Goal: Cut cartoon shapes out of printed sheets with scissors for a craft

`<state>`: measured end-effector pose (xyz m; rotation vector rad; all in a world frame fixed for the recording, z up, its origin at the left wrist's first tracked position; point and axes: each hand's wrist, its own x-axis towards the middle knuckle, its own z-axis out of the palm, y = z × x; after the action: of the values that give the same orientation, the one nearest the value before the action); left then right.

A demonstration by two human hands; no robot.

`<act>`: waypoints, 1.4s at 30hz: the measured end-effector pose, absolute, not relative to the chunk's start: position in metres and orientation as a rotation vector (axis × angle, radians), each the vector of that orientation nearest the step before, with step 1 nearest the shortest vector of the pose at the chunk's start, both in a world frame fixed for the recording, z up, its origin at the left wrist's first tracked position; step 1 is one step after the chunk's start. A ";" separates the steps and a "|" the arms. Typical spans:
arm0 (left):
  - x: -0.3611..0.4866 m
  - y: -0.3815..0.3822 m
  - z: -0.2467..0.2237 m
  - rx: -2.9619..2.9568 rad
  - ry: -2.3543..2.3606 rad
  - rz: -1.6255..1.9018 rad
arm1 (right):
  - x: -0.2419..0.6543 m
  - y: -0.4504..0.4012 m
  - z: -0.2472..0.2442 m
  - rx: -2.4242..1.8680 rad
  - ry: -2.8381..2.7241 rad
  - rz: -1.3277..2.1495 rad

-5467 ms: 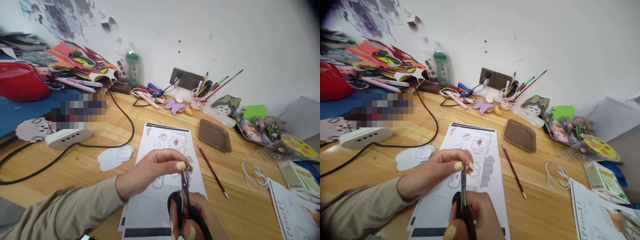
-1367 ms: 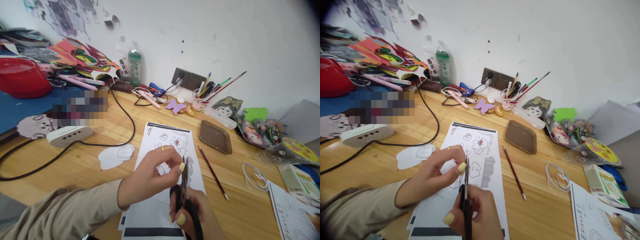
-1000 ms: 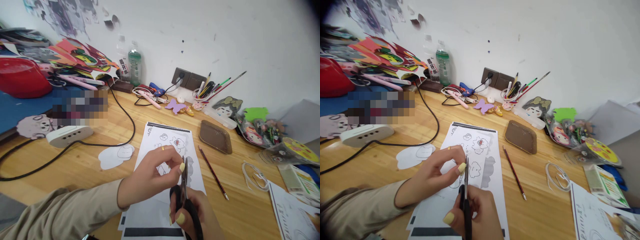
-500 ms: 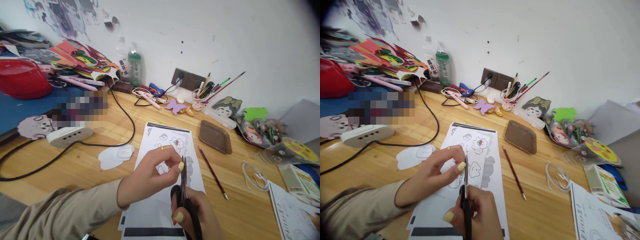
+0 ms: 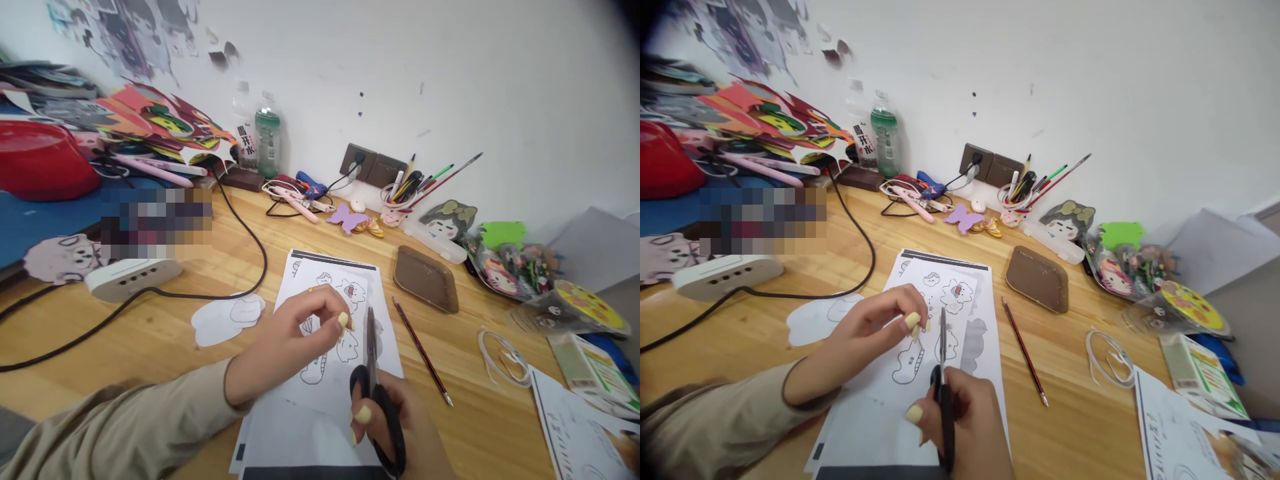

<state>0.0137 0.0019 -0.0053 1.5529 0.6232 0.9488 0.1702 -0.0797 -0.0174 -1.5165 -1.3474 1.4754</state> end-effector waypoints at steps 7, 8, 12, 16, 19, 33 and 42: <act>0.013 0.011 -0.014 1.288 0.636 0.880 | 0.202 -0.066 -0.015 -2.456 -1.924 0.564; 0.013 0.012 -0.015 1.277 0.649 0.878 | 0.207 -0.065 -0.016 -2.544 -1.944 0.422; 0.013 0.013 -0.017 1.257 0.685 0.858 | 0.221 -0.065 -0.023 -2.488 -2.039 0.183; 0.014 0.012 -0.019 1.274 0.706 0.815 | 0.227 -0.069 -0.026 -2.388 -2.120 0.257; 0.015 0.013 -0.022 1.297 0.731 0.769 | 0.230 -0.071 -0.027 -2.320 -2.140 0.335; 0.020 0.018 -0.039 1.738 0.873 0.438 | 0.239 -0.072 -0.029 -2.241 -2.105 0.202; 0.014 0.021 -0.026 2.091 0.922 0.330 | 0.240 -0.072 -0.026 -2.303 -2.051 0.200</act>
<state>0.0135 0.0213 -0.0257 2.0911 0.9221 0.3301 0.2396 -0.0719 -0.0255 -2.3027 -2.0511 0.2004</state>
